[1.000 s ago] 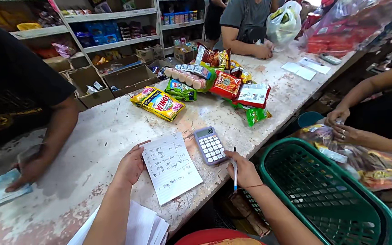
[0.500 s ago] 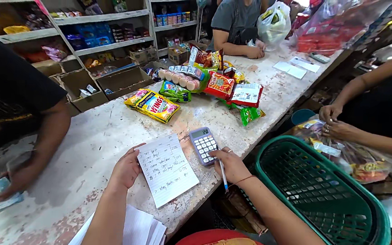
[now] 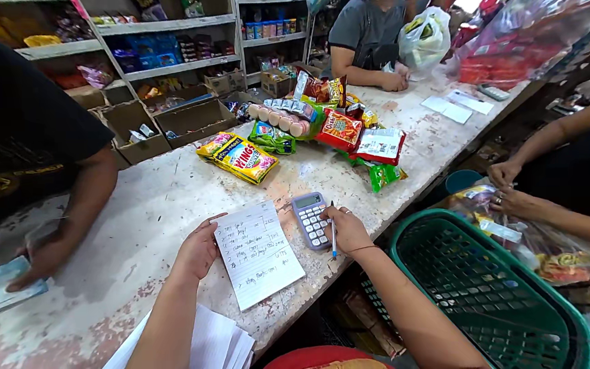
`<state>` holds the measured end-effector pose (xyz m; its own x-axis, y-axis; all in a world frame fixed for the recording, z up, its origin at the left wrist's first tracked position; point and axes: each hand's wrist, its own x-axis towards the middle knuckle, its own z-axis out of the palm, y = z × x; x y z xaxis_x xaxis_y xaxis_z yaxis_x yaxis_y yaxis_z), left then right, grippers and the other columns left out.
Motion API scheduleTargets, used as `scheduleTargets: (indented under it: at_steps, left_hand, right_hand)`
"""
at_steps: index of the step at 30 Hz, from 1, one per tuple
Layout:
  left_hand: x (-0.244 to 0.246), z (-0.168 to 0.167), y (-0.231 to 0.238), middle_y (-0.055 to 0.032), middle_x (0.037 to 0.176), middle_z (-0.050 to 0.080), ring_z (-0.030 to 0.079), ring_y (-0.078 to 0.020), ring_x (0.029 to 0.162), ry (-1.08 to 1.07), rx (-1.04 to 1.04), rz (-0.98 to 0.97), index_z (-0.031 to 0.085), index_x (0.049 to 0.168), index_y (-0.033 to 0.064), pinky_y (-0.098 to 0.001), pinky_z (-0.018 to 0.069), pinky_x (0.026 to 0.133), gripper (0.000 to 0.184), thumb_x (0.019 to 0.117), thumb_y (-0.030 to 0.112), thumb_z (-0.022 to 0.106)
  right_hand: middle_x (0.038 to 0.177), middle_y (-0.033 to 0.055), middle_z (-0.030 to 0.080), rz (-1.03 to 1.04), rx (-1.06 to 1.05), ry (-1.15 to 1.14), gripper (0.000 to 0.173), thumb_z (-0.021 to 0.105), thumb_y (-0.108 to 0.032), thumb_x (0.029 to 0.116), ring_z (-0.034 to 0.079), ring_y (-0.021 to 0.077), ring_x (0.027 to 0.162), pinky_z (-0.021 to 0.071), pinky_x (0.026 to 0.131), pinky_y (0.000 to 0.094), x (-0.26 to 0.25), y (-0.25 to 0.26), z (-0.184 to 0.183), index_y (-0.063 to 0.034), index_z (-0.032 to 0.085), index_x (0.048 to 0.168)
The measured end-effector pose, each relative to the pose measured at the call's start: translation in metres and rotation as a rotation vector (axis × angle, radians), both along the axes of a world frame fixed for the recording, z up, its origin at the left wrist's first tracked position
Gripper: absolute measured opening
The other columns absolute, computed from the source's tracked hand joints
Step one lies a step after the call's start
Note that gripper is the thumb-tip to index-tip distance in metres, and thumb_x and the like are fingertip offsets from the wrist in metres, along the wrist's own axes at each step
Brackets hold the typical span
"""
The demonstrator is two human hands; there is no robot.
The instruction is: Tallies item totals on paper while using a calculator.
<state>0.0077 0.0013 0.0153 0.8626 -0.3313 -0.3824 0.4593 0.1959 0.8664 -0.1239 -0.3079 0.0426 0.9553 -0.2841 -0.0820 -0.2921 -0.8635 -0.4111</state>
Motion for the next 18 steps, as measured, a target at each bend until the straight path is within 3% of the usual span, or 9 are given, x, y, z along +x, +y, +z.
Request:
scheduleTargets:
  at_steps: [5, 11, 15, 18]
  left_hand:
    - [0.001, -0.001, 0.001, -0.014, 0.112, 0.072, 0.074, -0.023, 0.095, 0.0, -0.003, -0.001, 0.053, 0.139, 0.0071, -0.0392, 0.0617, 0.079, 0.04, 0.1134, 0.023, 0.028]
    - [0.0, 0.0, -0.001, -0.0134, 0.111, 0.072, 0.074, -0.0221, 0.094, 0.002, 0.007, 0.002, 0.053, 0.139, 0.0073, -0.0383, 0.0619, 0.078, 0.04, 0.1135, 0.023, 0.027]
    - [0.001, -0.002, 0.0, -0.014, 0.114, 0.072, 0.073, -0.0229, 0.096, 0.005, -0.008, -0.004, 0.053, 0.139, 0.0074, -0.0394, 0.0614, 0.08, 0.04, 0.1134, 0.023, 0.027]
    - [0.001, -0.002, 0.001, -0.0138, 0.113, 0.072, 0.074, -0.0226, 0.095, -0.007, 0.001, 0.001, 0.053, 0.139, 0.0069, -0.0393, 0.0616, 0.08, 0.04, 0.1135, 0.024, 0.027]
  right_hand:
    - [0.119, 0.0183, 0.069, 0.088, 0.042, 0.004, 0.033, 0.054, -0.014, 0.0979, 0.063, 0.0378, 0.114, 0.0503, 0.096, 0.0557, -0.019, 0.009, 0.01, -0.0086, 0.067, 0.128]
    - [0.119, 0.016, 0.07, 0.11, 0.012, 0.032, 0.032, 0.052, -0.015, 0.0986, 0.063, 0.0364, 0.116, 0.0497, 0.096, 0.0543, -0.024, 0.023, 0.014, -0.0073, 0.067, 0.126]
    - [0.12, 0.0152, 0.069, 0.102, 0.033, -0.001, 0.032, 0.057, -0.016, 0.0975, 0.062, 0.0369, 0.118, 0.0496, 0.097, 0.0555, -0.003, 0.017, 0.002, -0.0089, 0.066, 0.127]
    - [0.112, 0.0164, 0.071, 0.076, 0.033, -0.088, 0.028, 0.06, -0.015, 0.0962, 0.065, 0.0378, 0.11, 0.0522, 0.091, 0.0576, -0.012, 0.013, 0.009, -0.0074, 0.069, 0.121]
